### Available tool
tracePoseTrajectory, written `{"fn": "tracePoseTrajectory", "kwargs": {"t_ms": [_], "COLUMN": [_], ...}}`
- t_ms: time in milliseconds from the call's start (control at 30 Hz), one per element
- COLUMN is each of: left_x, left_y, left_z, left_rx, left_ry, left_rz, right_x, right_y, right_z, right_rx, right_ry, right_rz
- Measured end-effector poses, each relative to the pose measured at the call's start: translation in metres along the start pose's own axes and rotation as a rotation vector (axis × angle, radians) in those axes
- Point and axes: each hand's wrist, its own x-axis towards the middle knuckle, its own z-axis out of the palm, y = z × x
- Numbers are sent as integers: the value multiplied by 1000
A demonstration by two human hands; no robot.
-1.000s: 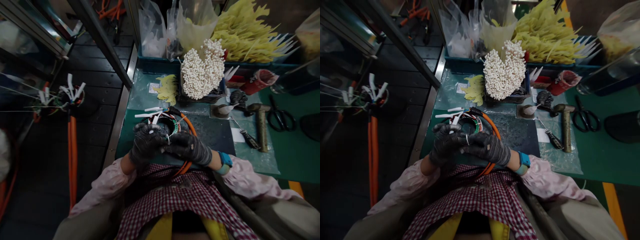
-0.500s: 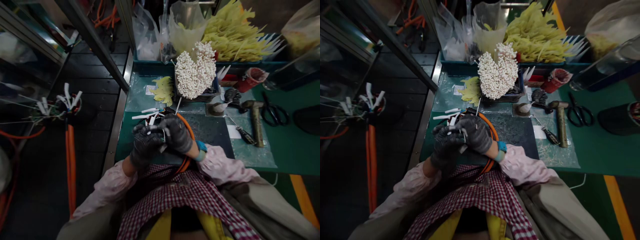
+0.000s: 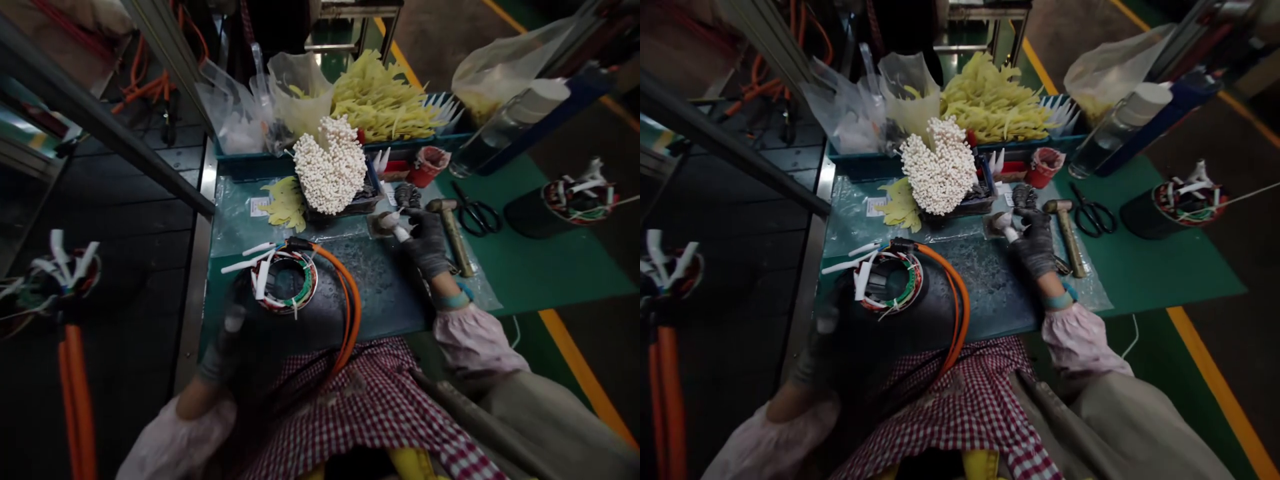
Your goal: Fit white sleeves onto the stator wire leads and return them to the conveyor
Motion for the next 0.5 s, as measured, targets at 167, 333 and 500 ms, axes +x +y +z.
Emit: {"fn": "tracePoseTrajectory", "kwargs": {"t_ms": [167, 333, 500], "left_x": [51, 69, 71], "left_y": [34, 31, 17], "left_z": [33, 39, 27], "left_rx": [-142, -32, 137], "left_ry": [-16, 64, 47], "left_rz": [-147, -161, -51], "right_x": [30, -6, -100], "right_y": [12, -41, -122], "right_z": [15, -16, -27], "right_rx": [-114, -14, 113], "right_ry": [-148, -148, -466], "right_rz": [12, -79, -246]}}
